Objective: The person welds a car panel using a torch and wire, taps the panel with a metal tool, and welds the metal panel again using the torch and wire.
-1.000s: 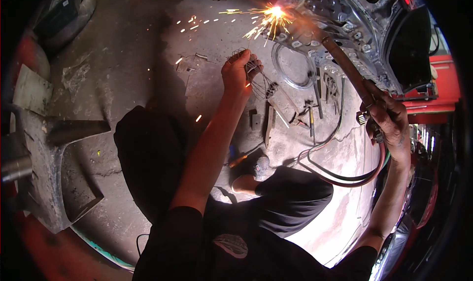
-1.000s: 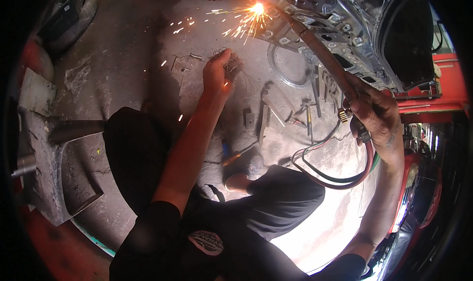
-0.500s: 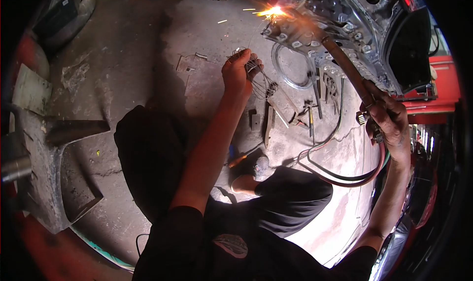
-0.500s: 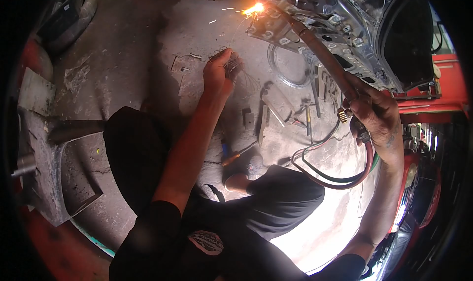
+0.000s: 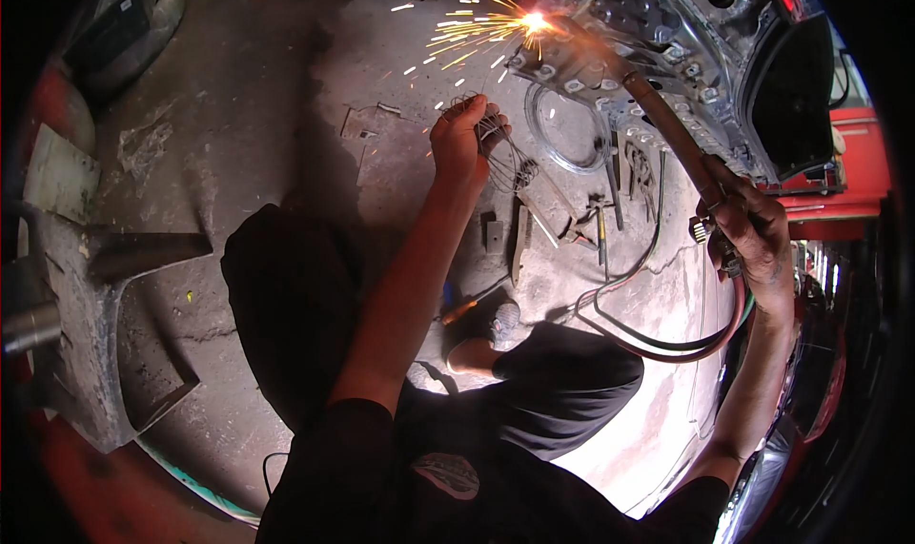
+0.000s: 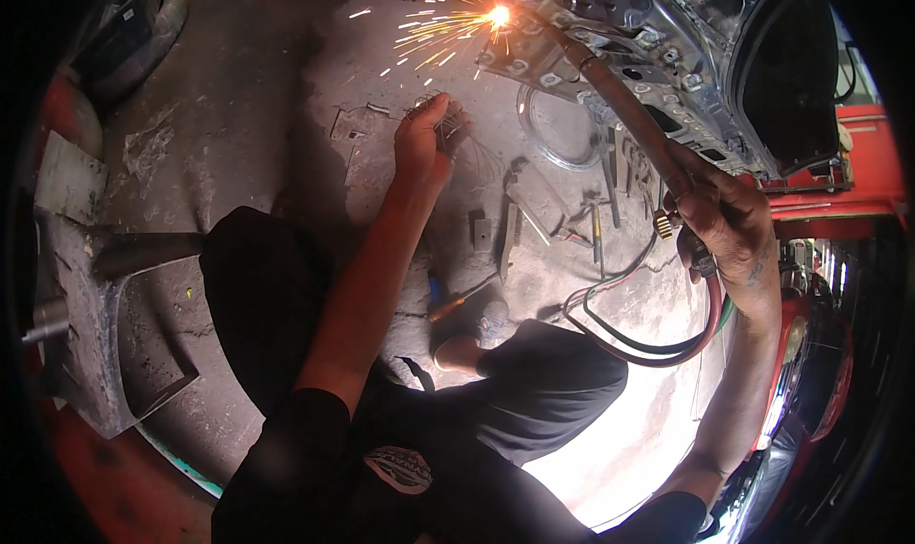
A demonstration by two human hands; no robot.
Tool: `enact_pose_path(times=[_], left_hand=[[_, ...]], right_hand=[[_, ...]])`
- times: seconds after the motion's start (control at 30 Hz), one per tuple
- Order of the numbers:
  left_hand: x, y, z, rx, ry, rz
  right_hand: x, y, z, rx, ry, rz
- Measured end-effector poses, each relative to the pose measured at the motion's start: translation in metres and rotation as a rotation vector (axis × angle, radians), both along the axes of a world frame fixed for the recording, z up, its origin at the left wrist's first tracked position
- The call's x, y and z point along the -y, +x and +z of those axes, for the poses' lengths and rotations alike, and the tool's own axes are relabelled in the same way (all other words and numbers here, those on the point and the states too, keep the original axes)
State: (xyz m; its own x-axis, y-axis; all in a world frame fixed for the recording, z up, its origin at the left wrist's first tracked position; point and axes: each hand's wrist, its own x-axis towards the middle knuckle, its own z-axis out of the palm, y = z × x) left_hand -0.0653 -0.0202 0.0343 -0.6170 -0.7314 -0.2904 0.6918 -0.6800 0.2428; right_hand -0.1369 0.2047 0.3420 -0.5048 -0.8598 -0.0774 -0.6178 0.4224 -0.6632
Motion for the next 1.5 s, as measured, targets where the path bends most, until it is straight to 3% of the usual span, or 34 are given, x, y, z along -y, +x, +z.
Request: enact_pose_path(times=[0.93, 1.1, 1.13, 1.2, 1.3, 1.4, 1.47, 1.5], left_hand=[[0.003, 0.002, -0.007, 0.009, 0.062, 0.072], [-0.013, 0.021, -0.035, -0.024, 0.066, 0.03], [-0.02, 0.027, -0.032, -0.038, 0.006, -0.023], [-0.035, 0.039, -0.023, -0.061, -0.115, -0.133], [-0.044, 0.063, 0.011, 0.198, -0.299, -0.141], [-0.011, 0.084, -0.022, 0.342, -0.408, -0.244], [-0.003, 0.103, 0.001, 0.541, -0.441, -0.187], [0.01, 0.11, -0.002, 0.61, -0.453, -0.18]], right_hand=[[-0.007, 0.001, -0.01, 0.089, -0.045, -0.015], [-0.019, 0.009, -0.089, 0.232, -0.128, 0.089], [-0.013, 0.025, -0.11, 0.416, -0.162, 0.001], [0.005, 0.045, -0.145, 0.414, -0.129, 0.041], [0.025, 0.057, -0.203, 0.506, -0.161, 0.062], [0.045, 0.054, -0.251, 0.404, -0.386, 0.308], [0.056, 0.025, -0.284, 0.524, -0.341, 0.279], [0.055, -0.002, -0.293, 0.738, -0.164, 0.175]])
